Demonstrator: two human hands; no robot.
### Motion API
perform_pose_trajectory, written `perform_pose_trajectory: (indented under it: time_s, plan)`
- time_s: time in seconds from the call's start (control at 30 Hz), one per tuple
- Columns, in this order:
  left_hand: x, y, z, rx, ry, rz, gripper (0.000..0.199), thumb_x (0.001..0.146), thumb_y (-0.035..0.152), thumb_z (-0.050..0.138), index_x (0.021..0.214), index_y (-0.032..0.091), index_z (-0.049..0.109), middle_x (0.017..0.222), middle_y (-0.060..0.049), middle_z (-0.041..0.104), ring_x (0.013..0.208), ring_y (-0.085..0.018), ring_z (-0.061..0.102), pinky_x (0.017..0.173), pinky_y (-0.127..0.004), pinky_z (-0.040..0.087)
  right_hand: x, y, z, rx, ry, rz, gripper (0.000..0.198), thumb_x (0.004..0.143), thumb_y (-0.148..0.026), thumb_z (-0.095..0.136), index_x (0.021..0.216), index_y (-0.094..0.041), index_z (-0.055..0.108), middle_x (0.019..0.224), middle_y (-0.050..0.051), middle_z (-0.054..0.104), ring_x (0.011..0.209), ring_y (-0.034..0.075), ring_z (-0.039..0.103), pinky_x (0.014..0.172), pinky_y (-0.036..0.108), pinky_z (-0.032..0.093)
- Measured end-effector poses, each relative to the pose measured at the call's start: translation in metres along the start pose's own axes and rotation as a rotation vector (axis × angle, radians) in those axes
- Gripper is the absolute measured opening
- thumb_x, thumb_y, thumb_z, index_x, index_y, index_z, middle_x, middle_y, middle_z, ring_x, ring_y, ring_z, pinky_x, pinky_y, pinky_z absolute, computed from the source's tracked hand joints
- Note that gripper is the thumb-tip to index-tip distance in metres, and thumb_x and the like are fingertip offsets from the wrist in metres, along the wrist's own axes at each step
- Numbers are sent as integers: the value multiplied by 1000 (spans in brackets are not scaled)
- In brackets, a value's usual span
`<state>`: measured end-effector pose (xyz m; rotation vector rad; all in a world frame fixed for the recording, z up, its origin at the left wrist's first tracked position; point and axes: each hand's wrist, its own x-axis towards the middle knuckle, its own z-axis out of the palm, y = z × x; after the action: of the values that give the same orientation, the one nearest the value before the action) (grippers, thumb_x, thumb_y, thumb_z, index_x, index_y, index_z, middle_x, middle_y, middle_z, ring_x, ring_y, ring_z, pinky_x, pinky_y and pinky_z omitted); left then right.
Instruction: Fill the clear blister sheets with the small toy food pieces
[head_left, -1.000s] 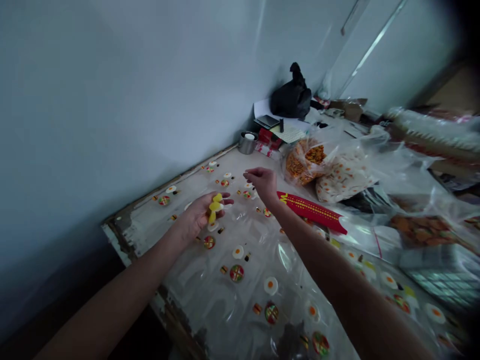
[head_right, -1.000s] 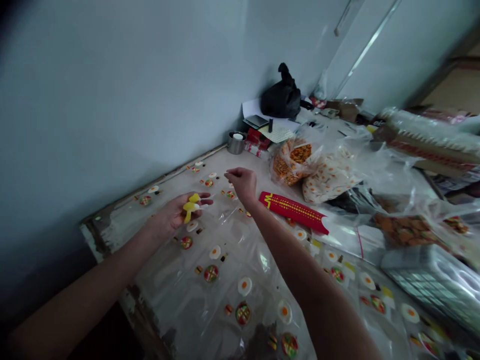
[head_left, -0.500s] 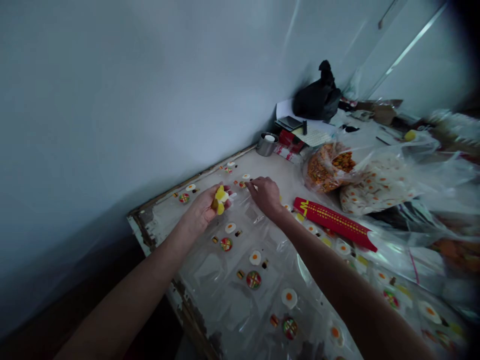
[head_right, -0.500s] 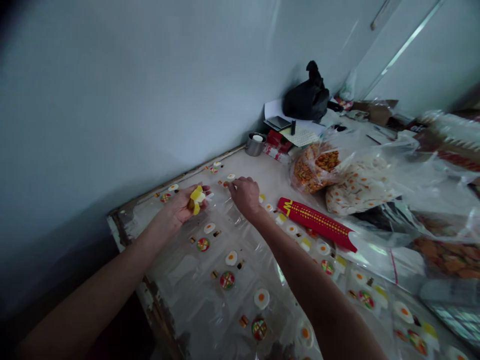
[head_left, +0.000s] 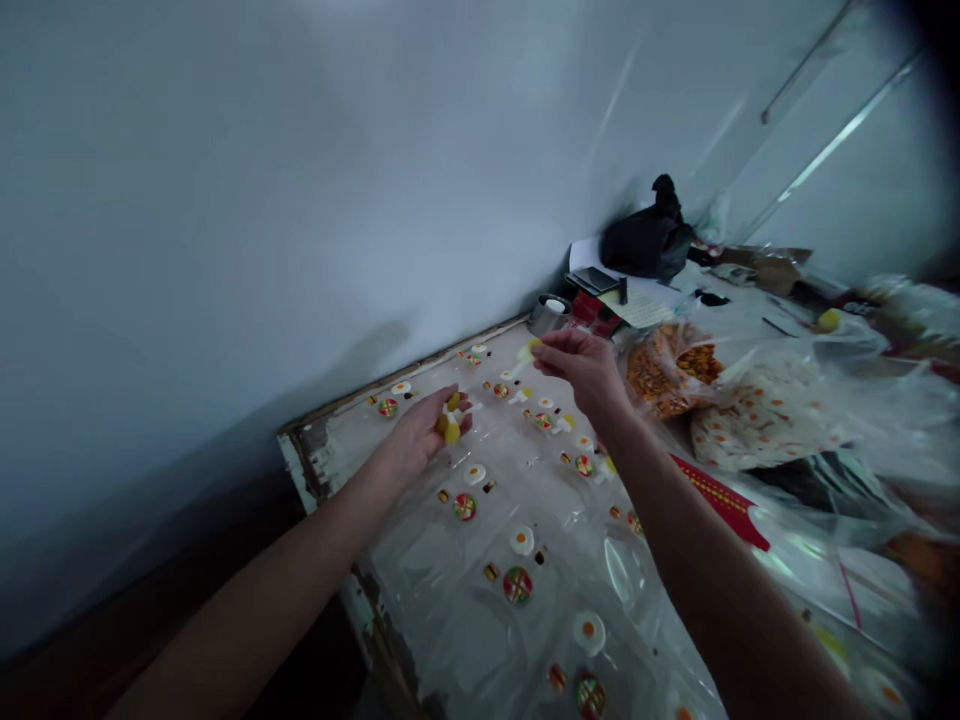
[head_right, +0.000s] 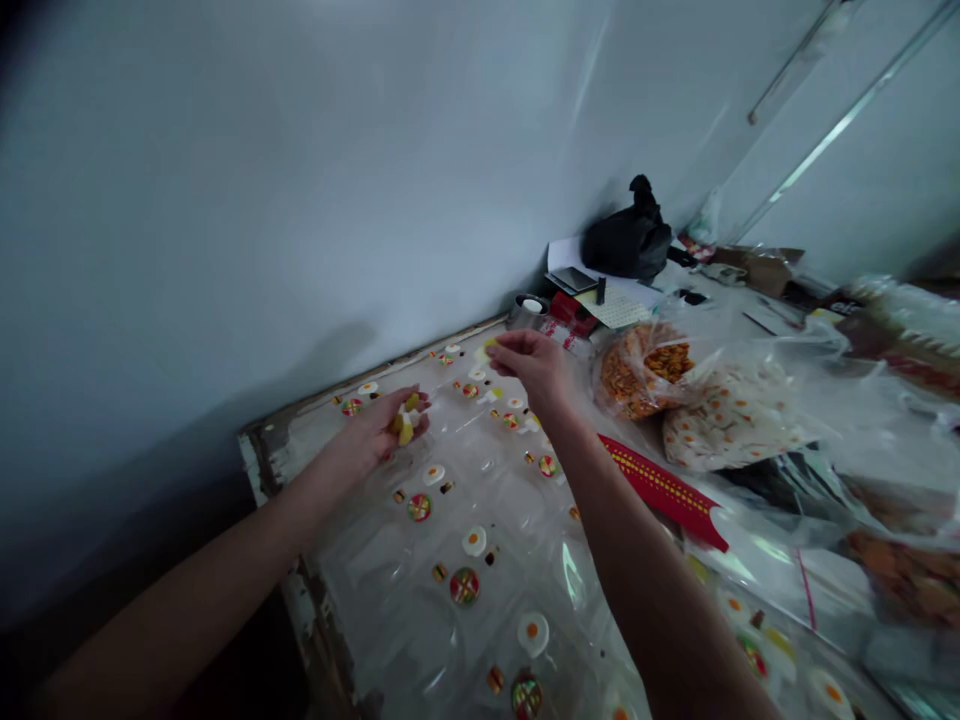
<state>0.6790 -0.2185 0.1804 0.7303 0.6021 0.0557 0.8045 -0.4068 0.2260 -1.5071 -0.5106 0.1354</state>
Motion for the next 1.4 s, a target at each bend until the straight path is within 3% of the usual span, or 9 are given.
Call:
perform_pose_trajectory:
  time_s: [0.1,0.2,0.43,0.63,0.77,0.87,0.97,1.13,1.4]
  plan:
    - [-3,29,-7,-20,66,70,9,93,14,57,85,13,60,69,-3,64,46,-11,57,45,-23,52,45,31,2,45,238,239,24,65,-17,85,79,-18,65,67,-2,68,58,10,64,61,21,58]
    - [-7,53,-15,-83,57,130,14,97,16,52,84,14,58,67,-2,62,49,-11,59,49,-24,55,72,64,21,-56,280,317,23,66,-13,81,71,-19,60,59,-3,64,55,12,65,59,23,59]
    - [-12,70,-27,-227,115,127,15,100,20,49,91,14,59,77,-6,67,64,-16,68,64,-32,63,87,105,48,-496,267,259,19,63,-19,82,59,-18,63,55,2,65,63,20,68,62,28,52]
    - [-12,62,-35,-321,75,107,14,99,17,48,95,15,60,83,-6,69,71,-15,70,70,-29,62,72,87,53,-806,216,75,9,72,-26,78,71,-18,72,82,7,73,86,24,66,77,32,46]
    - [-18,57,-39,-387,32,155,12,95,11,50,90,15,60,78,-3,67,67,-13,67,77,-30,61,2,50,90,-613,-32,-145,34,85,-53,67,80,-20,72,69,2,67,66,18,60,63,28,43]
    - [-25,50,-37,-434,3,232,12,92,9,51,85,15,59,72,-2,65,63,-11,66,76,-27,60,-65,33,133,-264,-211,-122,39,74,-54,78,92,-21,70,74,0,68,66,17,61,61,27,46]
    - [-35,45,-37,-456,-14,270,13,92,8,51,84,14,59,71,-1,64,63,-11,65,72,-25,60,-97,25,162,45,-142,-53,33,75,-51,76,85,-21,69,82,2,70,73,17,63,69,28,50]
    - [-53,65,-61,-429,114,302,14,91,6,51,91,15,61,79,-3,67,70,-14,69,78,-33,63,-51,5,147,200,-25,136,26,67,-40,77,75,-20,63,66,-2,64,63,12,61,55,20,45]
    - [-89,98,-126,-421,155,388,19,98,15,46,95,14,65,84,-7,69,78,-17,71,82,-37,64,-4,43,151,-156,-240,410,10,60,-21,73,63,-18,64,60,1,65,56,16,64,60,29,57]
